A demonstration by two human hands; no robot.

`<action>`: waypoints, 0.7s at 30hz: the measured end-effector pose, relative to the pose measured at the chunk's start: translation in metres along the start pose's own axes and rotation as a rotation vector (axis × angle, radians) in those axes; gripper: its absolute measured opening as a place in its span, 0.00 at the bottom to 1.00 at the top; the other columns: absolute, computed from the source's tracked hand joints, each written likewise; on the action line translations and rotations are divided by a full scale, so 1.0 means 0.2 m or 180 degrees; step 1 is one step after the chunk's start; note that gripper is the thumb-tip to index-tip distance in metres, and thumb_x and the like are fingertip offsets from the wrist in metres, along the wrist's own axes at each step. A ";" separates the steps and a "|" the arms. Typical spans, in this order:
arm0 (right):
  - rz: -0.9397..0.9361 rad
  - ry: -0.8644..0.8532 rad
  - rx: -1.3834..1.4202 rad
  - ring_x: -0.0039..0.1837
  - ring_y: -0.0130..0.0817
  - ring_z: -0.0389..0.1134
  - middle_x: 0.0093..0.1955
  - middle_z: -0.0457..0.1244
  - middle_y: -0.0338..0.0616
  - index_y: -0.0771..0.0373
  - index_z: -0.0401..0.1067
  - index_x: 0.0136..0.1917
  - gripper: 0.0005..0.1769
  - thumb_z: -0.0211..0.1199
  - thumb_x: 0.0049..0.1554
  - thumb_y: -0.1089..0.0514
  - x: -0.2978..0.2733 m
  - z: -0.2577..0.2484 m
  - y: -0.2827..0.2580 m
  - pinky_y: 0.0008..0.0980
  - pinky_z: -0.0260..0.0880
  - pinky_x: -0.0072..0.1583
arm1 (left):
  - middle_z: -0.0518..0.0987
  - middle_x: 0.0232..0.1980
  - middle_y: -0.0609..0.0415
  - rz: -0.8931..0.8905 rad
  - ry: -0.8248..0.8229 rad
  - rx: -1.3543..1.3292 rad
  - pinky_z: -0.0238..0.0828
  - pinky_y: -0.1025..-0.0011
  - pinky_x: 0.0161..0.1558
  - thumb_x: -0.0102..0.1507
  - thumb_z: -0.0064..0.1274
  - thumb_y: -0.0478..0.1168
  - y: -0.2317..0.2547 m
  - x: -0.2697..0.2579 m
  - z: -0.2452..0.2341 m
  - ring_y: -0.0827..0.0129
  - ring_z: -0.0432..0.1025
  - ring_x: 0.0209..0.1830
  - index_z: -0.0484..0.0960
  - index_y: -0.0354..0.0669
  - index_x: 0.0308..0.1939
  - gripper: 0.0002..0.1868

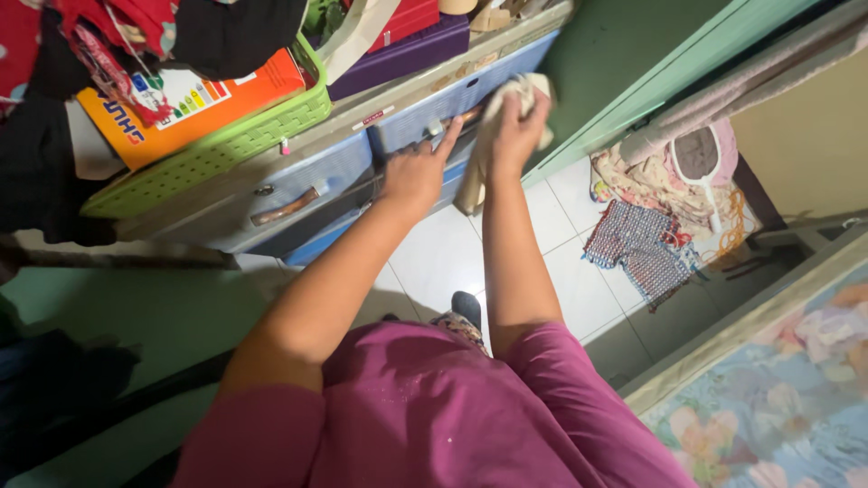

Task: The person opens a drawer and folds various socks and underwear, placing them neatly into the drawer. They handle each item individually, folding and stacking them before closing the drawer.

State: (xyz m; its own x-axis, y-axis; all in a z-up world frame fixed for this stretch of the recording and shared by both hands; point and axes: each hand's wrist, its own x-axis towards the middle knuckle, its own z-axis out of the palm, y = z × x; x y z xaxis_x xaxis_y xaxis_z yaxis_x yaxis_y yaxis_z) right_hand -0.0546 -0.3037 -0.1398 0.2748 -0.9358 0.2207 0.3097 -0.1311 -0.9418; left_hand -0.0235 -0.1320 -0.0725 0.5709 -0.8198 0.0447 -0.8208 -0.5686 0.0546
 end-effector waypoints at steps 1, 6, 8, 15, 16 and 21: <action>0.0029 -0.0059 -0.0024 0.55 0.35 0.67 0.54 0.67 0.50 0.68 0.68 0.61 0.16 0.61 0.61 0.62 0.03 0.03 -0.03 0.35 0.69 0.60 | 0.80 0.52 0.44 0.0088 0.0242 -0.0161 0.75 0.54 0.48 0.66 0.49 0.37 0.00 -0.02 -0.03 0.50 0.78 0.45 0.49 0.60 0.83 0.43; -0.0916 -0.0193 -0.1424 0.52 0.43 0.64 0.54 0.64 0.52 0.66 0.69 0.59 0.17 0.65 0.57 0.63 -0.18 0.09 -0.08 0.37 0.66 0.55 | 0.73 0.59 0.51 0.0428 0.1208 -0.0638 0.70 0.52 0.55 0.62 0.60 0.41 0.01 -0.22 -0.18 0.53 0.71 0.58 0.58 0.50 0.78 0.42; -0.0812 -0.0535 -0.1417 0.50 0.42 0.65 0.54 0.65 0.50 0.65 0.70 0.59 0.16 0.63 0.57 0.63 -0.25 0.07 -0.09 0.35 0.67 0.53 | 0.70 0.63 0.48 0.0202 0.1249 -0.0691 0.67 0.52 0.59 0.61 0.60 0.42 -0.03 -0.26 -0.22 0.50 0.68 0.60 0.57 0.45 0.77 0.43; -0.0622 -0.0097 -0.0467 0.57 0.38 0.67 0.54 0.65 0.50 0.67 0.66 0.61 0.15 0.62 0.62 0.63 -0.10 0.12 -0.07 0.35 0.68 0.62 | 0.56 0.81 0.46 0.0102 0.0859 -0.1080 0.63 0.53 0.67 0.63 0.60 0.41 -0.09 -0.43 -0.21 0.45 0.64 0.68 0.54 0.42 0.80 0.44; -0.0650 -0.0060 -0.0407 0.57 0.38 0.66 0.55 0.64 0.50 0.67 0.64 0.62 0.16 0.62 0.63 0.63 -0.12 0.17 -0.07 0.36 0.68 0.62 | 0.54 0.81 0.46 0.0149 0.0833 -0.1091 0.62 0.52 0.68 0.62 0.60 0.41 -0.10 -0.43 -0.20 0.45 0.63 0.70 0.54 0.41 0.79 0.45; -0.1250 -0.0523 -0.0926 0.58 0.43 0.65 0.56 0.63 0.53 0.69 0.64 0.62 0.18 0.63 0.61 0.61 -0.36 0.21 -0.08 0.38 0.65 0.61 | 0.46 0.83 0.49 0.0412 0.0873 -0.0824 0.54 0.51 0.73 0.60 0.60 0.40 -0.16 -0.45 -0.18 0.49 0.57 0.78 0.54 0.37 0.78 0.46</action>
State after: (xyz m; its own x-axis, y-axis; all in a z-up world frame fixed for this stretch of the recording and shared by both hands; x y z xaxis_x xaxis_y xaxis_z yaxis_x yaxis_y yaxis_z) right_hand -0.0414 -0.2201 -0.1305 0.3351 -0.7371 0.5869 0.1586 -0.5699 -0.8063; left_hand -0.0484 -0.0372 -0.0415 0.4757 -0.8152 0.3306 -0.8743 -0.3970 0.2791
